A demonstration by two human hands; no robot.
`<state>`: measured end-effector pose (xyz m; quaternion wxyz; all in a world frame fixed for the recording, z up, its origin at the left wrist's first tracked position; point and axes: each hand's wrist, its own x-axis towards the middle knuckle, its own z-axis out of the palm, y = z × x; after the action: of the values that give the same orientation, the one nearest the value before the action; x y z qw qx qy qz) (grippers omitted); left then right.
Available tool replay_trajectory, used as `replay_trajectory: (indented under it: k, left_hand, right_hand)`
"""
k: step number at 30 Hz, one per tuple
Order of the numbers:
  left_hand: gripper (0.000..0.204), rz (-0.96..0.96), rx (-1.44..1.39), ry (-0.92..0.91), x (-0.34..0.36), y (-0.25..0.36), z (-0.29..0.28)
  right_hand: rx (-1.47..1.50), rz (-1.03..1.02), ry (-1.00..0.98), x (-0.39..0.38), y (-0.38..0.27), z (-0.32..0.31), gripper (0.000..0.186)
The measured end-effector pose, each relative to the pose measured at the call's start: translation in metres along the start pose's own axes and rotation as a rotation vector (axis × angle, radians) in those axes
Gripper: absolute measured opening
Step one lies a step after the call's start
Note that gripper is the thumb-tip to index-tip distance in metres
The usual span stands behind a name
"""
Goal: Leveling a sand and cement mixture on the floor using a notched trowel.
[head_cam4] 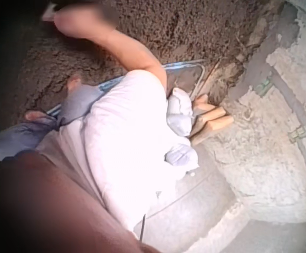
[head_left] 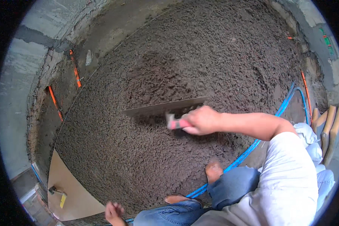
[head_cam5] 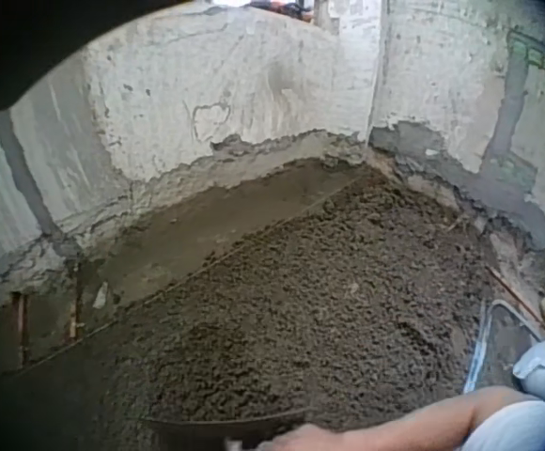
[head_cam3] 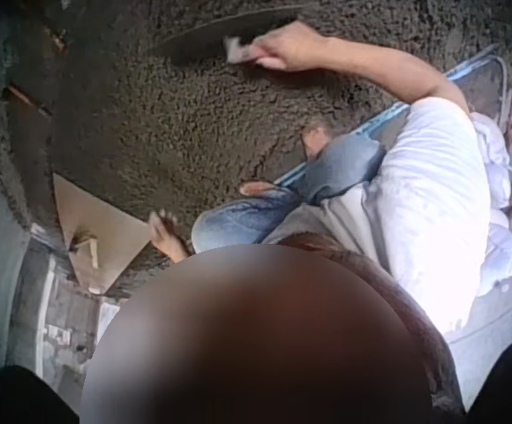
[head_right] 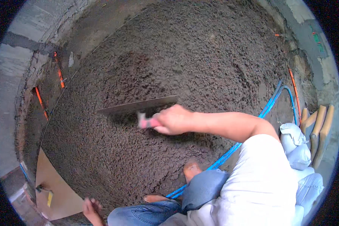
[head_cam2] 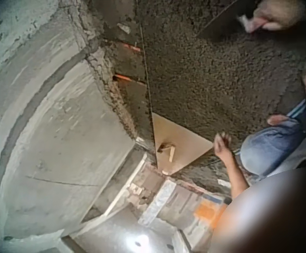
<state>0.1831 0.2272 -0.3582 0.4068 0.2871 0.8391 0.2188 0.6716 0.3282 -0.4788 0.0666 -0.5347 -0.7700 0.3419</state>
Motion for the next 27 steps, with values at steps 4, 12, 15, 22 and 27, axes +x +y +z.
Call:
replay_trajectory:
  k: [4,12,15,22,27]
  left_hand:
    - [0.022,0.447,0.351,-0.349,-0.062,0.127,0.053]
    - [0.013,0.865,0.62,-0.814,-0.098,0.114,0.053]
    - [0.013,0.879,0.717,-0.609,-0.107,0.1,0.035]
    - [0.019,0.928,0.897,-0.532,-0.116,0.085,0.025]
    - [0.02,0.925,0.948,-0.682,-0.103,0.088,0.042]
  right_hand:
    - [0.316,0.093,0.16,0.066,-0.035,0.014,0.035]
    - [0.184,0.743,0.769,0.029,0.127,-0.089,0.042]
    - [-0.058,0.991,0.966,-0.058,0.218,-0.112,0.057]
    - [-0.117,1.001,0.896,-0.059,0.163,-0.108,0.047]
    - [-0.076,0.865,0.876,0.007,0.167,-0.088,0.055]
